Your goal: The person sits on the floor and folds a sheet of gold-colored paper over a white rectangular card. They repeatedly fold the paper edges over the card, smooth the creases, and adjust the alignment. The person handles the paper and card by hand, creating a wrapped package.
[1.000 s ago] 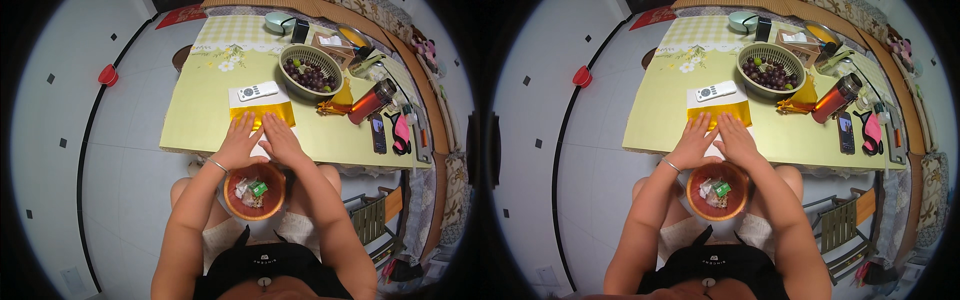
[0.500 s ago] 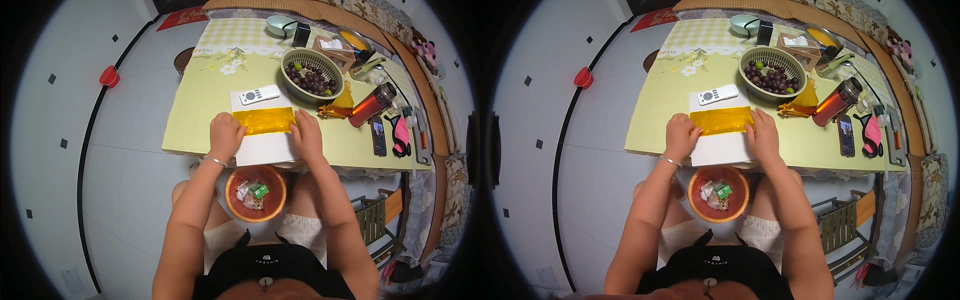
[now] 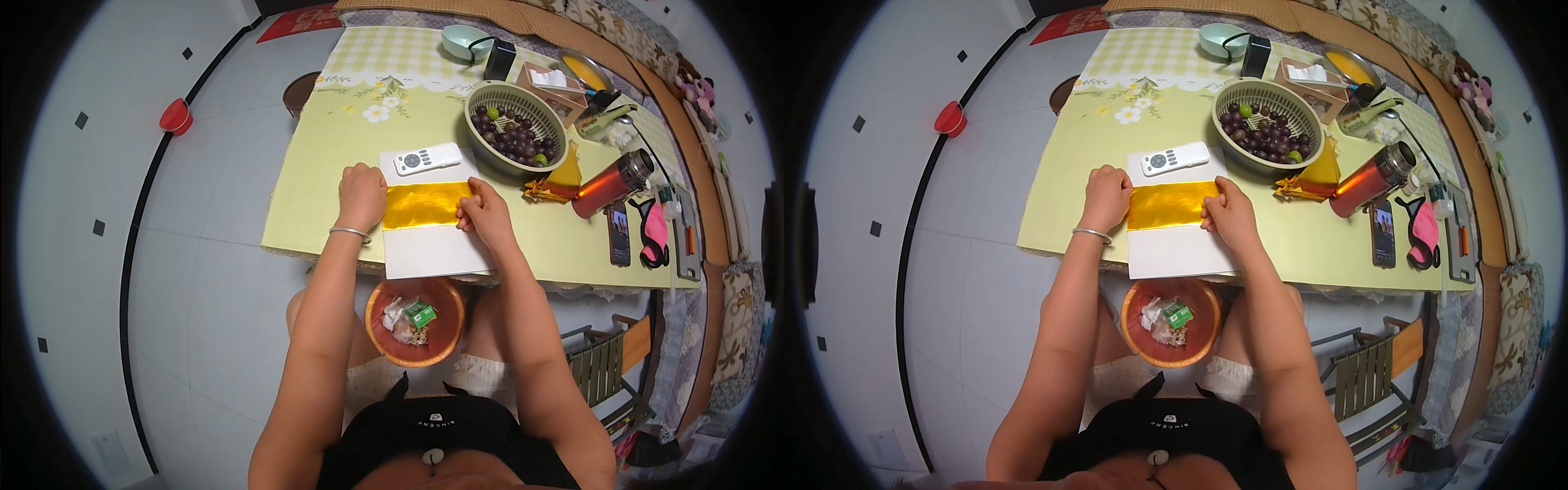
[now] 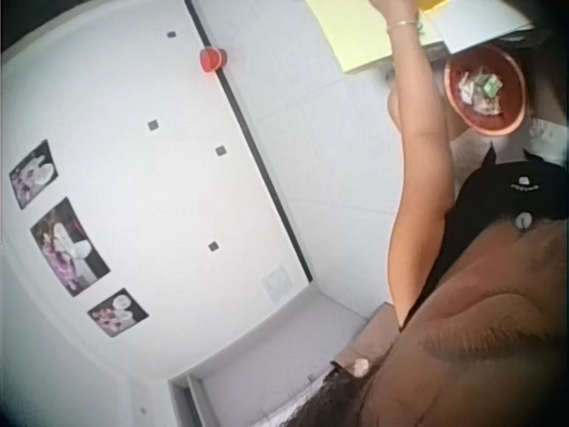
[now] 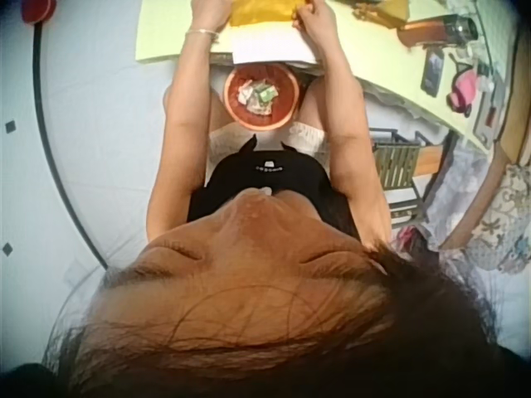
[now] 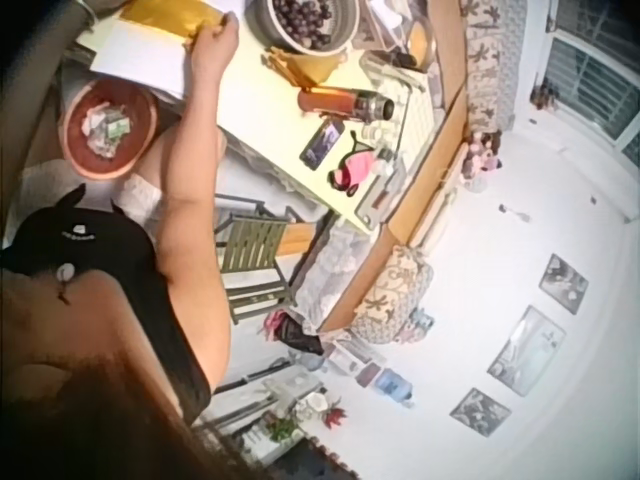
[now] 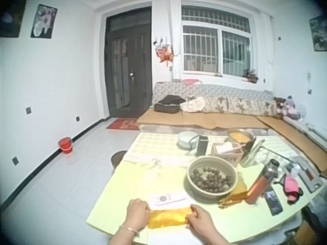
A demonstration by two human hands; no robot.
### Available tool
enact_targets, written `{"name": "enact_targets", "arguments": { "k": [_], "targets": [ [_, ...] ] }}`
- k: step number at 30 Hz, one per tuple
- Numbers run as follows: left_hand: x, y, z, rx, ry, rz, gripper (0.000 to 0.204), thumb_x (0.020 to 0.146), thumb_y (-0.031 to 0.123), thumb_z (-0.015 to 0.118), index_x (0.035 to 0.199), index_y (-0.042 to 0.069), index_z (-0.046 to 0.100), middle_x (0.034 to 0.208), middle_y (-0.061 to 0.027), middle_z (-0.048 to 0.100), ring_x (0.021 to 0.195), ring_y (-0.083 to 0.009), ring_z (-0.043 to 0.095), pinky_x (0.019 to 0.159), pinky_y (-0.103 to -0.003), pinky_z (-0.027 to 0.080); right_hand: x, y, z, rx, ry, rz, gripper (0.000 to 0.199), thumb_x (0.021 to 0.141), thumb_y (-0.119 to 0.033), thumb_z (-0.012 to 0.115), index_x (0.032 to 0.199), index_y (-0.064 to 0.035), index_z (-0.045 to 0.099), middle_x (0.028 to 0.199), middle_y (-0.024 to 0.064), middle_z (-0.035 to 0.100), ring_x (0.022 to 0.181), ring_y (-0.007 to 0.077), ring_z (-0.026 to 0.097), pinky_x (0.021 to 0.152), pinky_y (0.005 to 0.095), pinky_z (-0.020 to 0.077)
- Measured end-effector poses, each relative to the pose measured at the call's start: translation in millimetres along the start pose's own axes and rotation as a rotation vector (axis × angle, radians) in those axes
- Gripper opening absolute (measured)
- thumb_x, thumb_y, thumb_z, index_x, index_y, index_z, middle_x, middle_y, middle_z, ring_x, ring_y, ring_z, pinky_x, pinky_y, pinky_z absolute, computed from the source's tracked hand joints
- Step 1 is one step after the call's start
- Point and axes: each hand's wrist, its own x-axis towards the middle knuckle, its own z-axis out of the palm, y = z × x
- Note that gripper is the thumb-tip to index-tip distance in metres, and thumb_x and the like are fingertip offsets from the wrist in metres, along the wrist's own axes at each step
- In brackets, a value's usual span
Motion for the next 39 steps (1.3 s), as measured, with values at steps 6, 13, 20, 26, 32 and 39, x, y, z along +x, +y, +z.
{"name": "enact_targets", "arguments": {
  "k": [6,13,20,26,32,39],
  "targets": [
    [-6.1,8.8,-4.7,0.017,0.012,0.087,0.018,0.079,0.007,0.073,0.096,0.004,0.066,0.095,-0.0153,0.063,0.097,-0.0349,0.059,0.084,-0.044,0.050,1.7,-2.4,-3.8,0.087,-0.023,0.034,0.052,0.098,-0.003,0.055,0.146,0.0076,0.037,0.075,0.0096,0.063,0.054,0.0139,0.062,0.049,0.0239,0.0508],
    [-8.2,7.5,-9.9,-0.019,-0.038,0.033,0.013,0.079,0.005,0.073,0.088,0.003,0.064,0.089,-0.0163,0.064,0.090,-0.0364,0.062,0.081,-0.045,0.050,3.3,4.0,-0.2,0.111,-0.011,0.009,0.050,0.098,-0.003,0.056,0.144,0.0083,0.039,0.075,0.0095,0.063,0.053,0.0139,0.062,0.047,0.0241,0.0499],
    [-7.3,1.3,2.1,-0.089,0.017,-0.005,0.009,0.079,0.004,0.072,0.082,0.003,0.063,0.086,-0.0158,0.064,0.088,-0.0365,0.061,0.080,-0.046,0.049,2.1,-0.1,0.9,0.045,0.012,-0.004,0.058,0.097,-0.001,0.056,0.149,0.0079,0.033,0.072,0.0094,0.063,0.052,0.0141,0.062,0.047,0.0249,0.0493],
    [-24.5,16.6,-13.4,-0.274,0.107,0.077,0.013,0.084,0.002,0.067,0.095,0.006,0.061,0.093,-0.0177,0.065,0.085,-0.0375,0.063,0.073,-0.045,0.050,-3.8,-5.5,0.1,0.126,0.093,-0.007,0.071,0.098,-0.002,0.056,0.155,0.0058,0.016,0.076,0.0113,0.064,0.055,0.0153,0.063,0.049,0.0252,0.0513],
    [-46.3,25.8,-14.5,-0.838,0.034,-0.296,0.022,0.087,-0.005,0.065,0.109,0.000,0.062,0.089,-0.0098,0.067,0.069,-0.0193,0.071,0.058,-0.029,0.055,-2.3,-2.3,-11.4,0.277,0.131,0.046,0.035,0.098,-0.004,0.055,0.129,0.0072,0.044,0.085,0.0163,0.068,0.064,0.0184,0.068,0.056,0.0268,0.0589],
    [-49.1,10.8,-4.4,-1.195,-0.046,-0.469,0.010,0.094,-0.005,0.060,0.104,-0.006,0.063,0.095,-0.0116,0.070,0.080,-0.0180,0.074,0.066,-0.023,0.061,0.4,-0.8,-23.5,0.367,0.065,0.123,0.028,0.100,-0.009,0.056,0.125,0.0032,0.048,0.085,0.0141,0.070,0.065,0.0165,0.069,0.055,0.0237,0.0577]
  ]
}}
